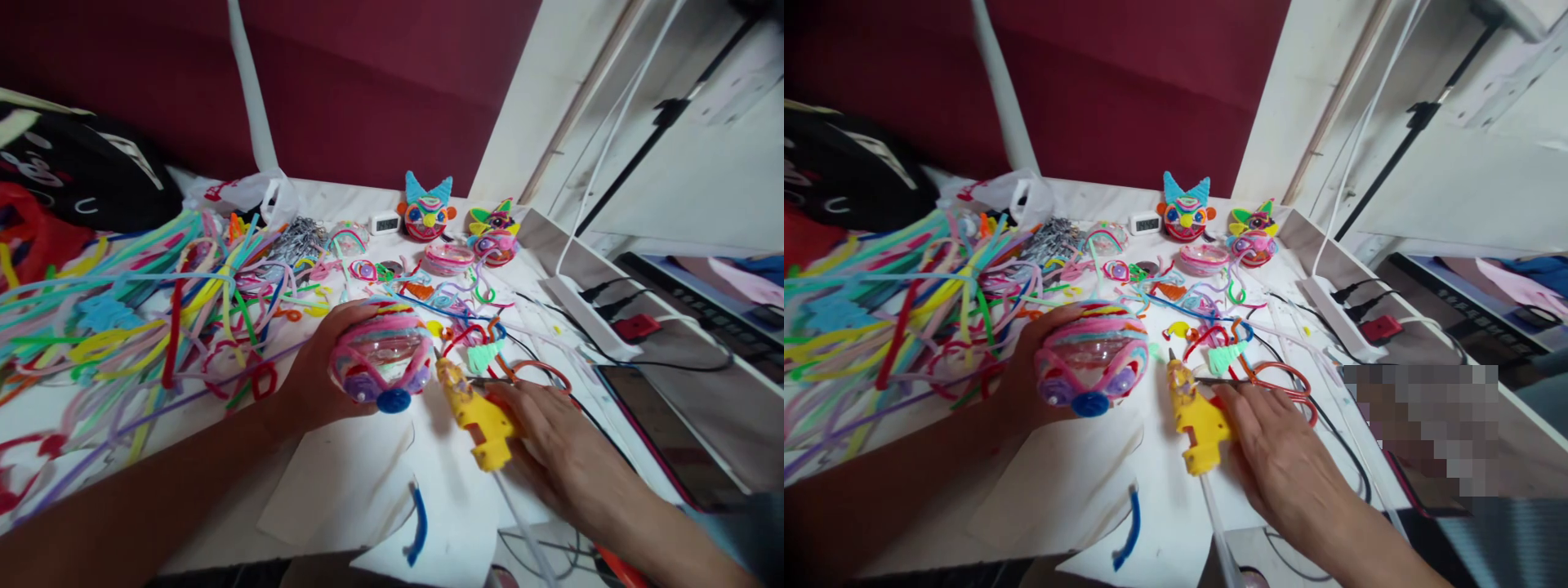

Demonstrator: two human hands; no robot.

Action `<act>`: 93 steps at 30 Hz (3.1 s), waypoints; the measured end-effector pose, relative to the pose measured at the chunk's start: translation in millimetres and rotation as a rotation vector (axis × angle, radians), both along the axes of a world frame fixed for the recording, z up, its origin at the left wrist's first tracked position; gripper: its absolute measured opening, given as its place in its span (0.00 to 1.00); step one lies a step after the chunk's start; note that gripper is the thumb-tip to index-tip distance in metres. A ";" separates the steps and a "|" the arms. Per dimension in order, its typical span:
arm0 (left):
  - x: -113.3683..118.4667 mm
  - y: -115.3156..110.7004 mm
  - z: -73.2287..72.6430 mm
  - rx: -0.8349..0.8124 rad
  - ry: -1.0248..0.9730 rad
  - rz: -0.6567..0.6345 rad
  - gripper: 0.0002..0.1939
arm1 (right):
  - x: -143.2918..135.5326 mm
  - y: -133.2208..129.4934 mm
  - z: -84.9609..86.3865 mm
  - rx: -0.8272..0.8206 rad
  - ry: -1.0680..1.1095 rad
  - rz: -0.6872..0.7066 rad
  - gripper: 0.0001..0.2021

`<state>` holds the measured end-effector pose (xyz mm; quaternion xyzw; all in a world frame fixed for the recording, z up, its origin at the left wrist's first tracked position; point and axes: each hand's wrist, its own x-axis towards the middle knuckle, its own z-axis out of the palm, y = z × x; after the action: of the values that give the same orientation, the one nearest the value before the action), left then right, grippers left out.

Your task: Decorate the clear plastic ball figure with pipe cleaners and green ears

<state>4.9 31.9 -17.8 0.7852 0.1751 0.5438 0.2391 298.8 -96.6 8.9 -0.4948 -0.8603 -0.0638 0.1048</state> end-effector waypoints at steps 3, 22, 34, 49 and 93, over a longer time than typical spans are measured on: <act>0.9 -1.2 2.1 -0.037 -0.012 0.000 0.55 | 12.7 -11.5 12.9 0.054 0.047 -0.047 0.22; -0.1 0.3 -1.8 -0.027 -0.002 0.044 0.55 | 48.1 -14.5 -1.7 -0.193 0.202 -0.183 0.19; 3.9 -0.5 5.4 -0.041 -0.008 -0.025 0.50 | 47.5 -16.4 -3.6 -0.211 0.183 -0.210 0.16; 3.5 -2.1 10.9 0.021 0.024 0.019 0.51 | 47.6 -22.9 2.1 -0.167 0.167 -0.152 0.16; 1.9 -6.6 6.8 -0.024 0.088 0.030 0.46 | 51.5 -24.4 -1.4 -0.163 0.043 -0.165 0.17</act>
<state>6.8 25.3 -11.0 0.8027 0.2038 0.5100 0.2325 350.2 -121.0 7.5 -0.5721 -0.8165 0.0085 0.0771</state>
